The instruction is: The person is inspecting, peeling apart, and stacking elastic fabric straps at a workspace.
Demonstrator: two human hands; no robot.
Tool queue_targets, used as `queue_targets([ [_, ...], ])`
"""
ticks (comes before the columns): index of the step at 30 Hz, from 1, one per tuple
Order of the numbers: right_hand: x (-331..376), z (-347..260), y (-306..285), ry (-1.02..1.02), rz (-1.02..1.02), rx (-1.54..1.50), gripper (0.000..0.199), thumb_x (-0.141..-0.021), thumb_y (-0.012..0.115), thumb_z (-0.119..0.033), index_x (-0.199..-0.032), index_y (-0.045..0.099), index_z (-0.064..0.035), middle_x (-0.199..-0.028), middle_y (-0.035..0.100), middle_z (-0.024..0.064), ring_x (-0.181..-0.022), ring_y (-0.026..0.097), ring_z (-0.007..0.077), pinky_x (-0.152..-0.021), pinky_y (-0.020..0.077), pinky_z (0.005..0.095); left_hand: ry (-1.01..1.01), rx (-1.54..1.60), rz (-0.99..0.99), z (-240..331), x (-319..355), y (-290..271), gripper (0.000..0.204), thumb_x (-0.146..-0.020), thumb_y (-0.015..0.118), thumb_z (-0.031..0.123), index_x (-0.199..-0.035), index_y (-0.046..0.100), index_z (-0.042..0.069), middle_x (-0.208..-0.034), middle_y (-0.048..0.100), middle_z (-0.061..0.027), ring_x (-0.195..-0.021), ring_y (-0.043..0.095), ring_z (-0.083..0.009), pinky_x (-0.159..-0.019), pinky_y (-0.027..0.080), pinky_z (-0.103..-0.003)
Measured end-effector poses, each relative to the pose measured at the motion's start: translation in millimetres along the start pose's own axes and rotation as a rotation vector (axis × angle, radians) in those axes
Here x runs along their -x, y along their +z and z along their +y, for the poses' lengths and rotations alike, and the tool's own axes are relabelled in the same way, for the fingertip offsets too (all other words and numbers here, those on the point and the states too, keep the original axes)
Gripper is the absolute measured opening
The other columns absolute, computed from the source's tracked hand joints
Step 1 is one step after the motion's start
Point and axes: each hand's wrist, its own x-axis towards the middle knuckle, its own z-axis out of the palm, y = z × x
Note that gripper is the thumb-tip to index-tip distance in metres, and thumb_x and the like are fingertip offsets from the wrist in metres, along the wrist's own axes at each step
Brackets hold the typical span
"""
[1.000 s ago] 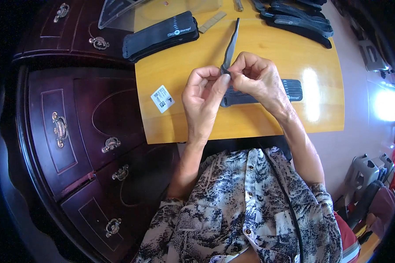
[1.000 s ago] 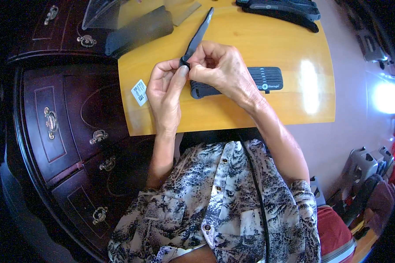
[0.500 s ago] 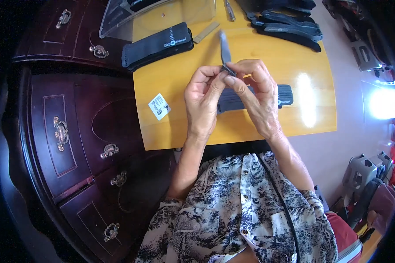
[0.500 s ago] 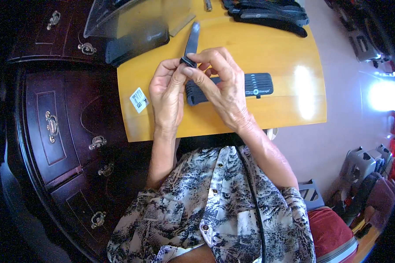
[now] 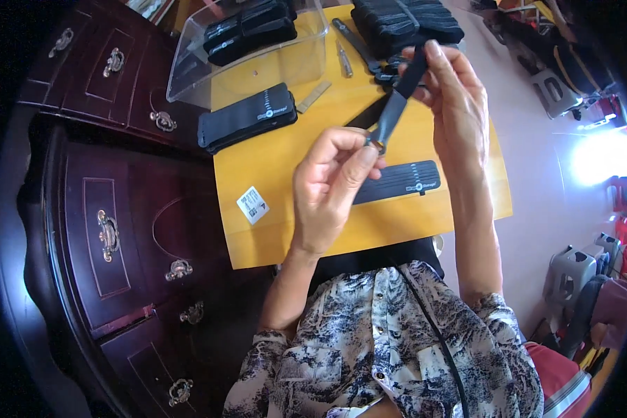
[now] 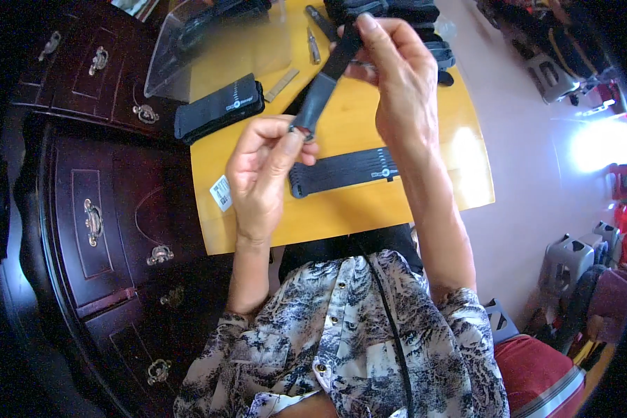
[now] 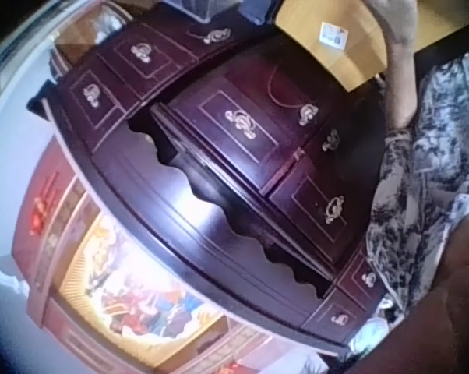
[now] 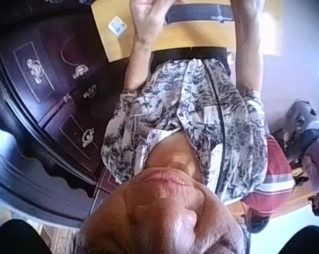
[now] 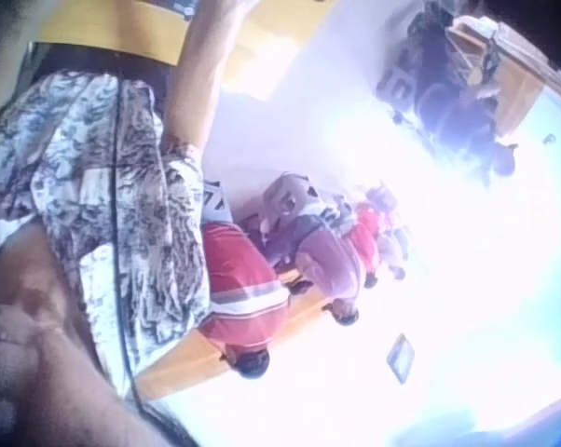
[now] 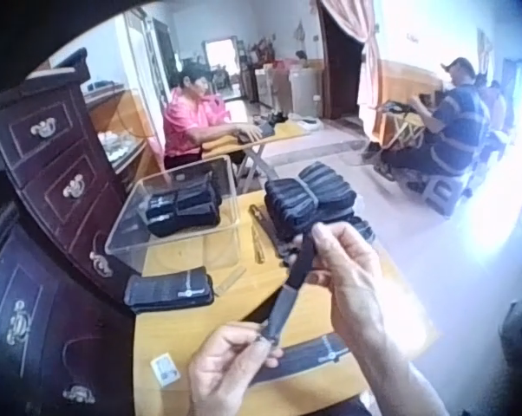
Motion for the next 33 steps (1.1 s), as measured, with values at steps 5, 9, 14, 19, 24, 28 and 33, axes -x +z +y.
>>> queue_targets([
  [5,-22,-4,5,0.01,-0.103,0.025,0.019,-0.091,0.06,-0.023,-0.097,0.06,-0.0054,-0.095,0.068,0.0089,-0.082,0.067,0.0102,-0.061,0.0526,0.0168,0.115,-0.081,-0.014,5,-10,-6,0.009,-0.092,0.056,0.006,-0.093,0.054,-0.002,-0.09,0.058,-0.0065,-0.077,0.058,-0.0093,-0.071,0.048,-0.022],
  [9,-32,3,22,-0.033,-0.114,0.053,0.019,-0.089,0.062,-0.023,-0.092,0.061,-0.0044,-0.087,0.069,0.006,-0.079,0.066,0.01,-0.064,0.0513,0.0196,0.101,-0.04,0.064,10,-12,-13,0.008,-0.092,0.055,0.006,-0.093,0.055,-0.002,-0.088,0.06,-0.0069,-0.075,0.057,-0.0094,-0.07,0.048,-0.023],
  [14,-189,16,-131,-0.172,0.302,0.146,0.018,-0.091,0.057,-0.023,-0.091,0.058,-0.0045,-0.084,0.062,0.01,-0.069,0.06,0.0168,-0.057,0.0457,0.0247,-0.037,-0.074,-0.008,2,31,-23,0.009,-0.091,0.055,0.006,-0.094,0.055,-0.002,-0.087,0.06,-0.0072,-0.074,0.057,-0.0112,-0.07,0.048,-0.024],
  [19,-163,-69,-99,-0.432,0.426,0.158,0.032,-0.085,0.063,-0.038,-0.087,0.059,-0.0061,-0.07,0.056,0.0036,-0.053,0.048,0.0171,-0.053,0.0423,0.0318,-0.106,-0.255,0.347,-21,71,-93,0.005,-0.092,0.053,0.004,-0.092,0.055,0.0,-0.087,0.062,-0.0089,-0.073,0.059,-0.0119,-0.07,0.048,-0.025],
  [24,-118,-99,-108,-0.479,0.286,0.223,0.026,-0.093,0.055,-0.015,-0.114,0.057,0.0009,-0.106,0.063,0.0143,-0.085,0.064,0.0176,-0.07,0.0526,0.0222,-0.209,-0.176,0.451,-56,56,-118,0.005,-0.092,0.055,0.007,-0.09,0.056,0.001,-0.086,0.063,-0.0098,-0.075,0.063,-0.015,-0.071,0.049,-0.026],
  [28,-73,-93,-102,-0.501,0.224,0.385,0.028,-0.095,0.052,-0.017,-0.117,0.055,0.0001,-0.109,0.063,0.0144,-0.089,0.064,0.0154,-0.072,0.0538,0.0222,-0.247,-0.135,0.496,-46,58,-131,0.008,-0.091,0.057,0.008,-0.089,0.056,0.0,-0.081,0.065,-0.0112,-0.07,0.065,-0.0161,-0.067,0.054,-0.026],
  [33,-18,-88,-79,-0.498,0.138,0.372,0.025,-0.093,0.055,-0.023,-0.11,0.06,-0.0046,-0.082,0.064,0.0054,-0.068,0.061,0.0081,-0.057,0.0522,0.0201,-0.392,-0.373,0.495,-34,62,-149,0.012,-0.089,0.06,0.008,-0.095,0.057,-0.001,-0.075,0.065,-0.0115,-0.062,0.064,-0.0137,-0.058,0.054,-0.025],
])
